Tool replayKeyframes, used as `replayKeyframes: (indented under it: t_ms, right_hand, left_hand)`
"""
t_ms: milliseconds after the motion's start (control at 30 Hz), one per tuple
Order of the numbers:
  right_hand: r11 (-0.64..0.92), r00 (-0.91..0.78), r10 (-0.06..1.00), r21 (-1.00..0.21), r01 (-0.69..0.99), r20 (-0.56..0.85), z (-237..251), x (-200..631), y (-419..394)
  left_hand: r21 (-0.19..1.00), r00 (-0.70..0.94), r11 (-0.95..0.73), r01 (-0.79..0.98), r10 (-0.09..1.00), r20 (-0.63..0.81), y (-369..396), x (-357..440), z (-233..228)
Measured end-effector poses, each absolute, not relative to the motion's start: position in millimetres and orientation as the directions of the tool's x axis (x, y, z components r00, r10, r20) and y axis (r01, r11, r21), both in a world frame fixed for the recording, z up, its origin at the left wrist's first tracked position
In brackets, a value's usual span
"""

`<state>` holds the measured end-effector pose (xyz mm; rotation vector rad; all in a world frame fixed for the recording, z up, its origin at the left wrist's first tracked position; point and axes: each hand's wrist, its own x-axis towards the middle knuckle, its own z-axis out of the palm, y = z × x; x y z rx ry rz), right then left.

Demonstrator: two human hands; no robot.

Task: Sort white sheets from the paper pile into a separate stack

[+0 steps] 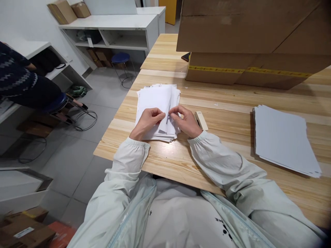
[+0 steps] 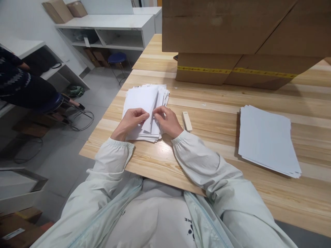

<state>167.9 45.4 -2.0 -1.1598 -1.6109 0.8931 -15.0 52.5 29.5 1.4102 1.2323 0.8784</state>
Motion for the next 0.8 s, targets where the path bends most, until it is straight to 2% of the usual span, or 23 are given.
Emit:
replayKeyframes:
  t_ms: [133, 300, 467, 800]
  right_hand:
    - [0.192, -0.020, 0.981, -0.953, 0.235, 0.193, 1, 169, 46]
    - [0.230, -0.090, 0.973, -0.917, 0.327, 0.212, 4, 172, 45]
    - [0.252, -0.141, 0.967, -0.883, 0.396, 0.213, 5, 174, 45]
    - [0.286, -0.174, 0.957, -0.859, 0.425, 0.233, 1, 175, 49]
  left_hand:
    - [0.982, 0.177, 0.097, 0.165, 0.976, -0.126, 52, -18, 32]
    - [0.980, 0.173, 0.195, 0.043, 0.964, -0.200, 54, -24, 33]
    - [0.975, 0.188, 0.222, -0.014, 0.958, -0.215, 53, -25, 37]
    - [0.962, 0.167, 0.249, -0.110, 0.959, -0.229, 52, -32, 39]
